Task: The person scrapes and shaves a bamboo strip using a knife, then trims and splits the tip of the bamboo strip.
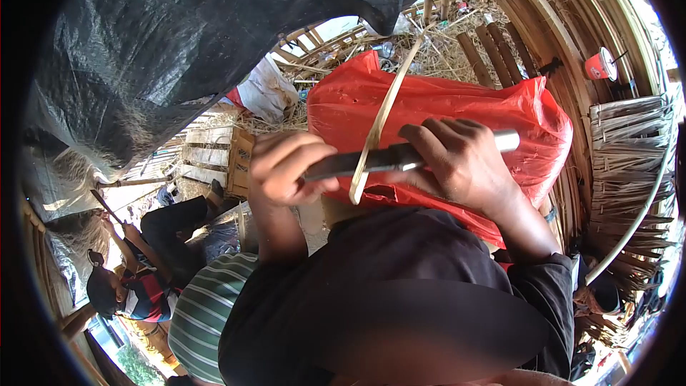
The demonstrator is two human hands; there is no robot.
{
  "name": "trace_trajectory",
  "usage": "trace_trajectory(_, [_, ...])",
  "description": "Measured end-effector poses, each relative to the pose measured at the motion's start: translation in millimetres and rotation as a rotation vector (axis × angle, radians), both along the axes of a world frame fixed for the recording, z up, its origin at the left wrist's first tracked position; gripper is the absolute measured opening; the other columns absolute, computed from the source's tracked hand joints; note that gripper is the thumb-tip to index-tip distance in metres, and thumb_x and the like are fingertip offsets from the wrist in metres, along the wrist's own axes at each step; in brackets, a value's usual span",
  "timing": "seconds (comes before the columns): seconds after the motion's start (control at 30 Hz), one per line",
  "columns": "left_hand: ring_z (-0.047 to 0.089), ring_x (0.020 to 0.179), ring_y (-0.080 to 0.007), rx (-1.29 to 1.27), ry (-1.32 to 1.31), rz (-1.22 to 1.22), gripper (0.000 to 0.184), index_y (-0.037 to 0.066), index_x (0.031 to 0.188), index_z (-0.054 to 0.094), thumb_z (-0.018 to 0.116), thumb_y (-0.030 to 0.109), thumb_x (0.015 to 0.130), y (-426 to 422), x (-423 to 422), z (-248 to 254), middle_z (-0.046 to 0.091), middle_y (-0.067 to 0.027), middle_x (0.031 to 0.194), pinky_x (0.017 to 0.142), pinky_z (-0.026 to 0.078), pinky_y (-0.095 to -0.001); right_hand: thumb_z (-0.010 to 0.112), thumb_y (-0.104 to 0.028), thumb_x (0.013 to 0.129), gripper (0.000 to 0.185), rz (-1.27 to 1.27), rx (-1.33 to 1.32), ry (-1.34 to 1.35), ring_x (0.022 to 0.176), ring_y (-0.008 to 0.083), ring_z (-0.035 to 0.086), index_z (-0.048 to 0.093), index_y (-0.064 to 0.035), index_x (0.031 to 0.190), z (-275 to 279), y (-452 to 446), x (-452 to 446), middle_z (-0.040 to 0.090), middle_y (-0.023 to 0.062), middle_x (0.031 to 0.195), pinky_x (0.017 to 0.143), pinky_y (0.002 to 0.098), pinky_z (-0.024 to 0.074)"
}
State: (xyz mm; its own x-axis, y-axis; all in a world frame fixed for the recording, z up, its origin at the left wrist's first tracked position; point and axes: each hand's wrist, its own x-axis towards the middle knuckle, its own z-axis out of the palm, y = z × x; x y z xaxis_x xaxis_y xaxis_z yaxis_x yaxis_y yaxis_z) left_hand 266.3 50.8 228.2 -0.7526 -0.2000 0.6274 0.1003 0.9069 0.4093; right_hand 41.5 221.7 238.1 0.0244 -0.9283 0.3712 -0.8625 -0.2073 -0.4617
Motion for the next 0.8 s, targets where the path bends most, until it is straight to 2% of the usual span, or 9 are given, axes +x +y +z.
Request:
trace_trajectory(0.1, [0.064,0.057,-0.0224,-0.093,-0.025,-0.146,0.047,0.002,0.077,0.066,0.070,0.047,0.089,-6.2,-10.0,1.9,0.062,-0.0073,0.069,0.051,0.050,-0.0322,0.068,-0.048,0.088,0.040,0.035,0.032,0.142,0.054,0.0247,0.061,0.063,-0.0090,0.093,-14.8,2.0,-0.7,0.055,0.0057,0.067,0.050,0.0372,0.0503])
trace_trajectory(0.17, [0.062,0.055,-0.0217,-0.148,0.039,-0.178,0.052,0.003,0.073,0.063,0.066,0.051,0.091,-8.2,-17.2,-3.9,0.059,-0.0064,0.067,0.049,0.048,-0.0321,0.067,-0.051,0.088,0.043,0.048,0.058,0.110,0.055,0.0274,0.063,0.066,-0.0084,0.093,-7.7,2.2,-5.8,0.058,0.0071,0.066,0.050,0.0390,0.0506])
trace_trajectory(0.23, [0.061,0.054,-0.0212,-0.083,0.050,-0.228,0.054,0.003,0.071,0.061,0.064,0.052,0.093,-14.1,-21.9,-9.1,0.058,-0.0058,0.066,0.048,0.045,-0.0321,0.071,-0.049,0.086,0.045,0.055,0.139,0.048,0.060,0.0320,0.065,0.065,-0.0052,0.085,1.6,2.3,-7.2,0.060,0.0103,0.066,0.054,0.0419,0.0502])
trace_trajectory(0.4, [0.057,0.049,-0.0213,0.147,0.054,-0.208,0.058,0.004,0.065,0.057,0.058,0.052,0.097,-13.8,-20.9,-15.7,0.056,-0.0057,0.063,0.046,0.040,-0.0336,0.071,-0.045,0.089,0.040,0.079,0.197,-0.088,0.063,0.0353,0.066,0.067,-0.0055,0.084,3.9,-6.3,-8.4,0.063,0.0135,0.068,0.055,0.0446,0.0497])
trace_trajectory(0.57, [0.057,0.049,-0.0216,0.218,-0.077,-0.121,0.056,0.002,0.074,0.061,0.056,0.053,0.098,-11.1,-13.2,0.1,0.057,-0.0070,0.065,0.047,0.041,-0.0336,0.072,-0.044,0.087,0.037,0.027,0.099,0.030,0.061,0.0331,0.064,0.065,-0.0075,0.089,6.0,-10.5,-8.0,0.060,0.0101,0.068,0.054,0.0434,0.0492])
trace_trajectory(0.63, [0.060,0.052,-0.0209,0.284,-0.130,-0.064,0.057,0.001,0.078,0.063,0.056,0.054,0.098,-3.3,-11.7,10.0,0.060,-0.0082,0.068,0.048,0.044,-0.0334,0.067,-0.047,0.089,0.040,-0.007,0.000,0.139,0.059,0.0317,0.065,0.067,-0.0076,0.097,-0.5,-11.8,-8.4,0.061,0.0109,0.069,0.055,0.0414,0.0514])
trace_trajectory(0.67, [0.062,0.055,-0.0216,0.241,-0.062,-0.018,0.058,0.000,0.080,0.065,0.057,0.054,0.098,-1.3,-15.5,8.6,0.061,-0.0090,0.069,0.050,0.045,-0.0333,0.065,-0.048,0.090,0.042,-0.025,-0.048,0.193,0.058,0.0310,0.065,0.067,-0.0077,0.101,-5.2,-12.1,-8.2,0.061,0.0114,0.070,0.055,0.0404,0.0525])
trace_trajectory(0.73, [0.066,0.060,-0.0230,0.158,0.072,0.072,0.061,-0.002,0.082,0.067,0.057,0.055,0.097,2.9,-23.9,1.6,0.064,-0.0107,0.072,0.053,0.049,-0.0331,0.070,-0.043,0.088,0.036,-0.007,-0.053,0.089,0.060,0.0325,0.064,0.064,-0.0079,0.095,-15.0,-14.2,-5.1,0.060,0.0104,0.068,0.054,0.0428,0.0498])
trace_trajectory(0.8, [0.068,0.065,-0.0257,0.131,0.160,-0.085,0.062,-0.004,0.083,0.068,0.057,0.055,0.097,-2.5,-30.9,-7.9,0.066,-0.0121,0.074,0.056,0.052,-0.0335,0.072,-0.039,0.087,0.033,0.048,-0.022,-0.013,0.061,0.0337,0.064,0.063,-0.0073,0.093,-18.3,-13.9,-6.3,0.060,0.0106,0.068,0.054,0.0444,0.0483])
